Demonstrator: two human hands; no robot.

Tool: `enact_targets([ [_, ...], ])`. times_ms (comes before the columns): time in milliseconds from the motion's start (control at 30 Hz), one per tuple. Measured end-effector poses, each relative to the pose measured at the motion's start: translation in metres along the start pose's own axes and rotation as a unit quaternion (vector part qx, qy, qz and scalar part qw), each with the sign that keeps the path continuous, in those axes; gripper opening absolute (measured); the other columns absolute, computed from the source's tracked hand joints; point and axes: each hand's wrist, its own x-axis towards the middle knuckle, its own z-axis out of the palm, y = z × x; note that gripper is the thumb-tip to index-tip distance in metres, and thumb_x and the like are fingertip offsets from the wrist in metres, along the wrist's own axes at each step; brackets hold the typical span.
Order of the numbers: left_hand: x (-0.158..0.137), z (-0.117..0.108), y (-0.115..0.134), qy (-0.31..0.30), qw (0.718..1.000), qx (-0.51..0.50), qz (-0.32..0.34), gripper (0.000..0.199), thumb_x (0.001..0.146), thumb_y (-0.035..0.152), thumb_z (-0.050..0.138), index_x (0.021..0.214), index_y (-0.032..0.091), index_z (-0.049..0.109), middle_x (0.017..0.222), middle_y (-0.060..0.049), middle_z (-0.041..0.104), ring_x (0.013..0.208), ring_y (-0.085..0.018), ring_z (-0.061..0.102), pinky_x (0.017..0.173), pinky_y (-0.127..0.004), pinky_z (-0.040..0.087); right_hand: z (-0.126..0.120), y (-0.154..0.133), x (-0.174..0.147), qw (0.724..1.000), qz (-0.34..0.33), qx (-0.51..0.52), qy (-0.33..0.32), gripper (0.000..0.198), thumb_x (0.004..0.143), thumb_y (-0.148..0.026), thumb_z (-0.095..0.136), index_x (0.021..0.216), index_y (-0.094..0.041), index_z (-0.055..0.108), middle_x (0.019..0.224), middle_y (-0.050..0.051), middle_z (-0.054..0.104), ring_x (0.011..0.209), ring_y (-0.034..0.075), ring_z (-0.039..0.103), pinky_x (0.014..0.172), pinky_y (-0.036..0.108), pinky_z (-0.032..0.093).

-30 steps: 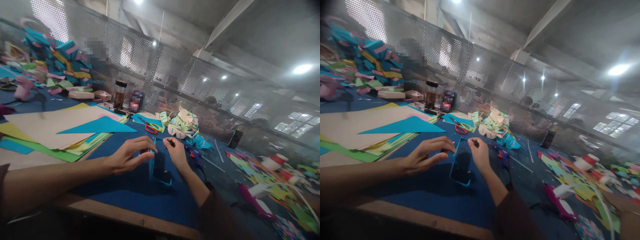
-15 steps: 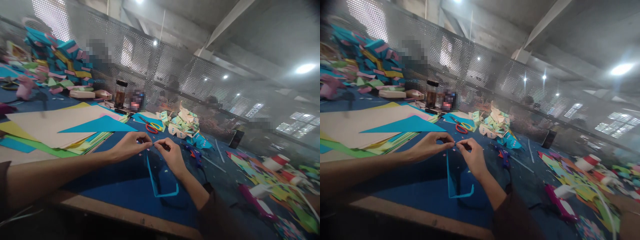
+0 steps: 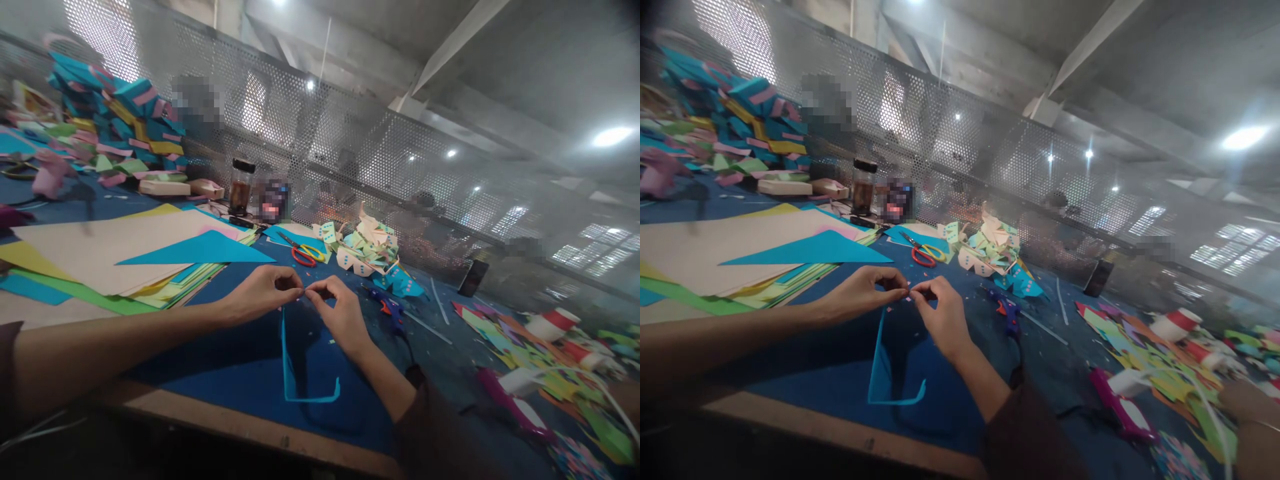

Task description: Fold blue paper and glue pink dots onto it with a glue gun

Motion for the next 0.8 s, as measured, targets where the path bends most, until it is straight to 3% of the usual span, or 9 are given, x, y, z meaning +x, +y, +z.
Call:
enact_targets([
  [467, -0.0005, 0.0006, 0.0015, -0.003, 0.999, -0.028, -0.017, 0.019, 0.083, 0.033, 0.063, 0.078, 0.016, 0.069, 0.067, 0.001, 0.064, 0.063, -0.014, 0.058, 0.059, -0.024, 0.043, 0.0011, -0.0011, -0.001, 1.0, -0.012, -0.017, 0.005, 0.01, 0.092, -0.026, 0.062, 0.09, -0.021, 0.07, 0.088, 0.002, 0.065, 0.082, 0.016, 0.063, 0.079, 0.027, 0.05],
  [700, 0.0007, 0.001, 0.0009, 0.003, 0.998, -0.049, -0.036, 0.02, 0.082, 0.034, 0.062, 0.081, 0.014, 0.068, 0.068, 0.001, 0.063, 0.063, -0.014, 0.058, 0.059, -0.024, 0.043, -0.0026, -0.001, 0.0003, 0.999, 0.03, 0.011, 0.032, 0.023, 0.099, -0.032, 0.05, 0.098, -0.021, 0.071, 0.097, 0.004, 0.068, 0.092, 0.018, 0.065, 0.084, 0.029, 0.05],
  [800, 0.0015, 0.0008, -0.0006, 0.003, 0.998, -0.048, -0.034, 0.021, 0.082, 0.034, 0.062, 0.083, 0.014, 0.069, 0.069, 0.001, 0.063, 0.064, -0.014, 0.058, 0.058, -0.024, 0.043, -0.0019, -0.0005, 0.0006, 0.999, 0.031, 0.016, 0.02, 0.019, 0.096, -0.032, 0.055, 0.098, -0.022, 0.071, 0.098, 0.004, 0.068, 0.092, 0.018, 0.065, 0.084, 0.029, 0.05],
])
